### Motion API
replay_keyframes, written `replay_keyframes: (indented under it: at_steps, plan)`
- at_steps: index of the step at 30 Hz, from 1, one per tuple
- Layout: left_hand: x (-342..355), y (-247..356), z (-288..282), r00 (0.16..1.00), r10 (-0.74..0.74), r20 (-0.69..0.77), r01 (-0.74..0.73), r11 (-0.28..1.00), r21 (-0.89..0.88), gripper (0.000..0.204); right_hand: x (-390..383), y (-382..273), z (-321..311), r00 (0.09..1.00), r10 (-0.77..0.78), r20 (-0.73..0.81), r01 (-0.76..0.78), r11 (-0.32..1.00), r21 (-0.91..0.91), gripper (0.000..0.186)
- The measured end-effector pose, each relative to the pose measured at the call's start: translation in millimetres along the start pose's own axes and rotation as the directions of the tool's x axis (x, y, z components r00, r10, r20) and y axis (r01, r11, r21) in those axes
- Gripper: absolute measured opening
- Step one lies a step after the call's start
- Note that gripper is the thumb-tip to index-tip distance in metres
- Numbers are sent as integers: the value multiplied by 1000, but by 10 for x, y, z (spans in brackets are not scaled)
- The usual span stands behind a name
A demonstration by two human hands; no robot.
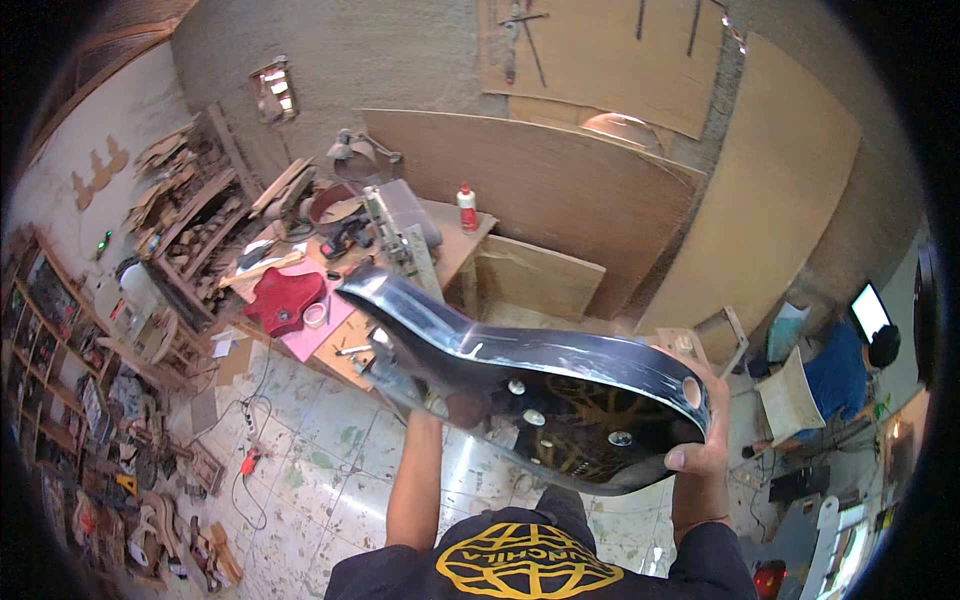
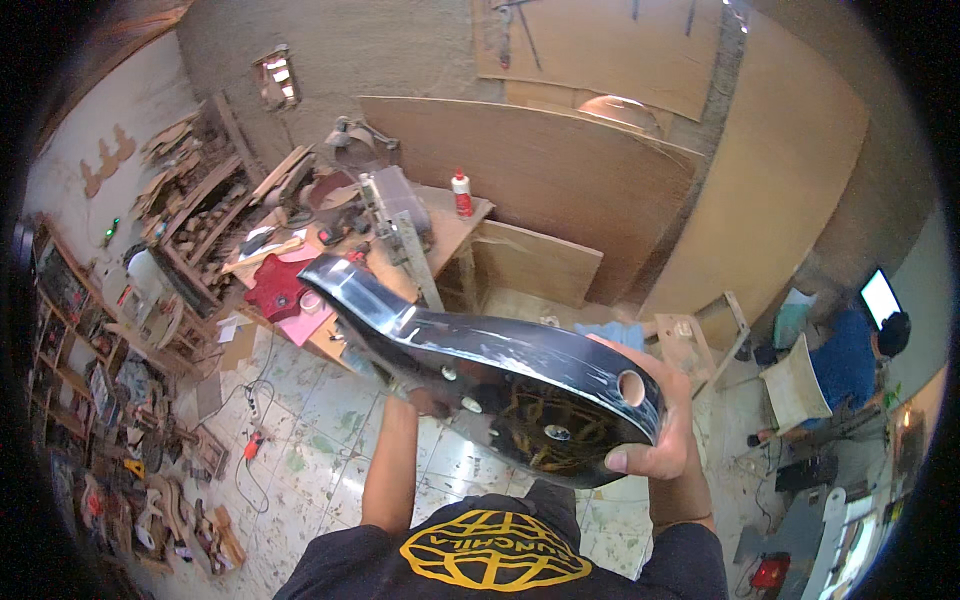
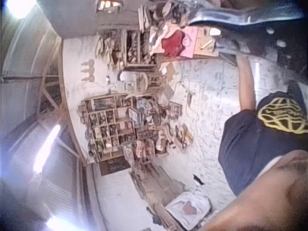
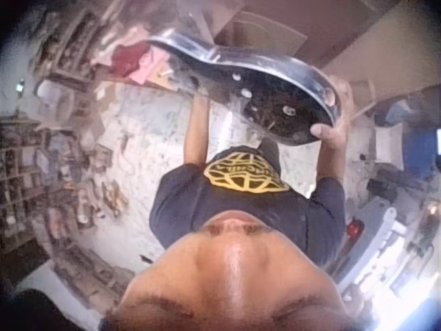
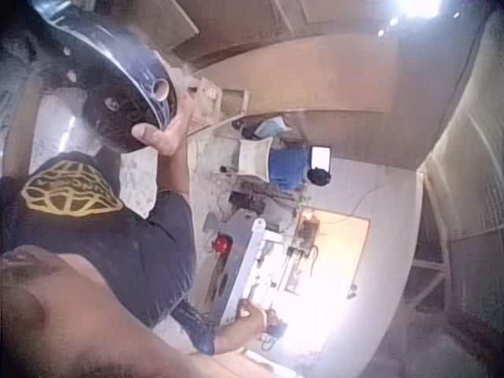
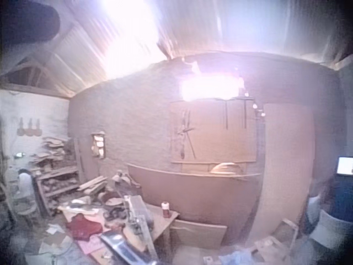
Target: The person holds a guitar body against a rotating polishing wheel, turning and tilting the body to buff various surfaces and edges.
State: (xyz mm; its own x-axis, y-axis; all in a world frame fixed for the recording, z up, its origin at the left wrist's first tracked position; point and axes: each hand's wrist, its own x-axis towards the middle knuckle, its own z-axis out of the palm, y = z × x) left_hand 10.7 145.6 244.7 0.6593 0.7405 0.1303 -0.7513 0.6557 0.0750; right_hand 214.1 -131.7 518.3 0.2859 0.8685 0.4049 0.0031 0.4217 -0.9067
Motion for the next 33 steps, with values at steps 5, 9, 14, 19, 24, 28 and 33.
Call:
replay_keyframes:
  at_steps: [5,9,14,19,24,28,33]
  plan:
    - [-109,180,-521,905,289,-311,-143,898,416,42,41,3,50,997,-39,-72,36,998,-44,91]
    - [-450,364,142,726,582,-366,-236,711,663,44,-14,-17,40,991,-39,-126,32,998,-57,91]
    - [-559,526,780,693,717,71,-279,177,944,67,-113,179,-92,999,-27,-36,22,990,-137,88]
    - [-522,259,667,925,302,229,-239,-6,971,84,-284,332,-182,991,119,65,-100,965,-244,88]
    - [-1032,-166,400,931,286,226,-206,-97,974,104,-483,372,-186,946,268,183,-196,920,-339,89]
    - [-1266,-506,318,925,305,-226,-37,666,745,107,-655,461,-154,885,407,224,-236,809,-539,87]
    - [-1281,-700,332,870,-49,-490,93,993,66,112,-968,467,-115,831,516,206,-280,709,-647,82]
